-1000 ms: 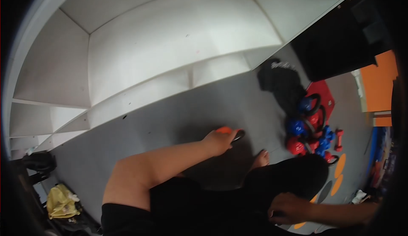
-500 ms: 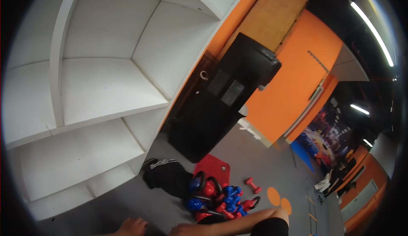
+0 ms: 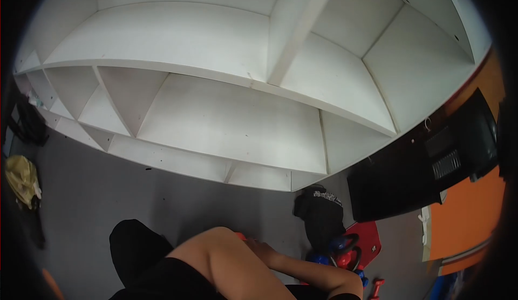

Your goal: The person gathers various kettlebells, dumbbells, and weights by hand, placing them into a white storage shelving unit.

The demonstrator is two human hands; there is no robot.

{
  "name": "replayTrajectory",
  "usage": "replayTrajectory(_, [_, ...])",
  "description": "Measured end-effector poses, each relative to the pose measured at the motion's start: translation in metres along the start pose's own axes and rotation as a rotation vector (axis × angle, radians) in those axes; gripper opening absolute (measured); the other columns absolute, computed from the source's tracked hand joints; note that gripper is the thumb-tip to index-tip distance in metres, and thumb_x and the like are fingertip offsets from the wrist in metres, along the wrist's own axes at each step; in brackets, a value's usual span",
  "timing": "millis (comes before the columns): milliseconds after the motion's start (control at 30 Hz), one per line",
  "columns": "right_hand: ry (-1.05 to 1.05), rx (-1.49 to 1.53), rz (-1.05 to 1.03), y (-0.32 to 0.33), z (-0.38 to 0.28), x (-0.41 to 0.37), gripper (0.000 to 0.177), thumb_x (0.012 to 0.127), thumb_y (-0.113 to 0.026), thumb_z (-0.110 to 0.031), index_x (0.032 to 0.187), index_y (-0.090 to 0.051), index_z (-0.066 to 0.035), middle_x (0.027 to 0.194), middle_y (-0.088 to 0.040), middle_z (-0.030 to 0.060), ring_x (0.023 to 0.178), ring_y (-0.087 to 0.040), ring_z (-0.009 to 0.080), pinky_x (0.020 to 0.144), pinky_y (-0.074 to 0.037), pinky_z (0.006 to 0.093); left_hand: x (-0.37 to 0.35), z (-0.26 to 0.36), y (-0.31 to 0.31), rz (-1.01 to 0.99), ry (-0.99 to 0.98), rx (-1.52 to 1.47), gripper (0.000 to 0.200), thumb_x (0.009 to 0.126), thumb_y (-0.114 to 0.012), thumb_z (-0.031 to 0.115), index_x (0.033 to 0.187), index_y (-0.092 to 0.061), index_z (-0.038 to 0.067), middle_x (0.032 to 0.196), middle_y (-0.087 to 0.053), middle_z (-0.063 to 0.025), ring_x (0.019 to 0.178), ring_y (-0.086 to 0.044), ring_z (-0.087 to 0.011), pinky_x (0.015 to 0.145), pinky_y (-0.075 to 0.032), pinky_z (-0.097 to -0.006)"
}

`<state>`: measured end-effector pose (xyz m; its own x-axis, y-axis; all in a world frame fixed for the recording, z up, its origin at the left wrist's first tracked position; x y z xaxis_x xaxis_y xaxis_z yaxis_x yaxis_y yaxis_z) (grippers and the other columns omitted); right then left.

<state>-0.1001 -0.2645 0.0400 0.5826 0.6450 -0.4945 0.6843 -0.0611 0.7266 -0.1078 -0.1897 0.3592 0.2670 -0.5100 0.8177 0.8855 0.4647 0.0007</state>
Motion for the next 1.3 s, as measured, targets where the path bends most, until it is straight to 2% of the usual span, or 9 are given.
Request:
replayTrajectory(133, [-0.17,0.1,0.065,0.009,-0.006,0.011,0.052,0.094,-0.062,-0.041,0.128,-0.048,-0.004,0.123,-0.057,0.0213,0.105,-0.064,0.0416,0.086,-0.051,0.0512,-0.003,-0.013,-0.009,-0.042,0.04,-0.009,0.044,0.089,-0.07,0.027,0.128,-0.059,0.008,0.119,-0.062,-0.0168,0.107,-0.061,-0.0327,0.089,-0.049,-0.044])
replayTrajectory(300, [0.028,-0.162,0.267,-0.001,0.002,0.013,0.043,0.093,-0.064,-0.036,0.121,-0.053,-0.005,0.116,-0.062,0.0188,0.108,-0.063,0.0375,0.091,-0.05,0.0508,-0.005,-0.019,-0.029,-0.085,0.111,-0.066,0.045,0.09,-0.07,0.028,0.129,-0.059,0.009,0.119,-0.062,-0.0172,0.109,-0.061,-0.0329,0.091,-0.048,-0.0439])
replayTrajectory(433, [-0.02,0.183,0.294,-0.026,0.011,0.029,0.04,0.091,-0.068,-0.031,0.118,-0.058,-0.004,0.113,-0.064,0.0175,0.109,-0.064,0.0351,0.092,-0.05,0.0498,0.001,-0.024,-0.054,-0.175,0.151,-0.178,0.047,0.09,-0.07,0.03,0.13,-0.058,0.009,0.12,-0.061,-0.0176,0.11,-0.061,-0.033,0.092,-0.048,-0.0439])
replayTrajectory(600, [-0.054,0.19,0.052,-0.039,0.026,0.043,0.043,0.088,-0.071,-0.035,0.121,-0.06,-0.011,0.113,-0.068,0.0158,0.106,-0.067,0.037,0.089,-0.053,0.0505,0.014,-0.033,-0.113,-0.386,0.141,-0.442,0.049,0.09,-0.071,0.031,0.131,-0.058,0.009,0.12,-0.061,-0.0181,0.112,-0.061,-0.0332,0.093,-0.048,-0.0438])
replayTrajectory(733, [-0.233,0.314,0.002,-0.045,0.042,0.043,0.026,0.079,-0.077,-0.027,0.099,-0.073,-0.011,0.097,-0.073,0.0127,0.097,-0.07,0.0327,0.086,-0.054,0.0465,-0.048,-0.067,-0.024,-0.565,0.602,0.392,0.039,0.076,-0.078,0.008,0.113,-0.068,0.014,0.128,-0.064,-0.0072,0.105,-0.065,-0.0254,0.092,-0.05,-0.0407])
replayTrajectory(933, [-0.228,0.4,0.179,-0.037,0.098,-0.012,0.033,0.078,-0.074,-0.039,0.102,-0.075,-0.017,0.086,-0.073,0.0109,0.082,-0.07,0.0309,0.073,-0.053,0.0467,-0.168,-0.041,0.038,-0.717,1.092,0.727,0.024,0.084,-0.075,0.016,0.107,-0.069,0.012,0.105,-0.066,-0.0054,0.098,-0.064,-0.0264,0.089,-0.049,-0.0394])
replayTrajectory(1033, [-0.355,0.538,0.292,-0.001,0.115,-0.105,0.03,0.077,-0.072,-0.037,0.102,-0.074,-0.02,0.084,-0.071,0.0092,0.079,-0.069,0.0309,0.071,-0.051,0.0448,-0.188,-0.048,0.055,-1.063,0.873,0.741,0.039,0.088,-0.072,0.032,0.119,-0.062,0.012,0.096,-0.066,-0.0083,0.091,-0.067,-0.0263,0.085,-0.049,-0.0401])
replayTrajectory(1133, [-0.556,0.512,0.54,-0.005,0.121,-0.172,0.028,0.08,-0.069,-0.037,0.101,-0.073,-0.019,0.087,-0.071,0.0092,0.083,-0.069,0.031,0.073,-0.051,0.0438,-0.186,-0.047,0.052,-0.87,0.884,0.782,0.033,0.083,-0.076,0.03,0.106,-0.066,0.01,0.089,-0.064,-0.0047,0.085,-0.064,-0.0222,0.085,-0.045,-0.0355])
replayTrajectory(1300, [-0.795,0.646,0.762,-0.051,0.12,-0.239,0.026,0.077,-0.071,-0.026,0.097,-0.067,-0.011,0.076,-0.064,0.0095,0.07,-0.063,0.0275,0.067,-0.049,0.0387,-0.189,-0.05,0.065,-1.011,0.974,0.782,0.038,0.086,-0.074,0.032,0.113,-0.065,0.008,0.096,-0.067,-0.0067,0.094,-0.065,-0.025,0.091,-0.045,-0.0368])
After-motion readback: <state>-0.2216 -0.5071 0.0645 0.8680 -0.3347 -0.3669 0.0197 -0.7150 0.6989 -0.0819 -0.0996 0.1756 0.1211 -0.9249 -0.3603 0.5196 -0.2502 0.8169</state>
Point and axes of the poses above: each hand's wrist, its own x-axis towards the middle knuckle, its own y-axis out of the back of the hand, z = x × y, the point moved 2 cm from there along x, towards the middle knuckle
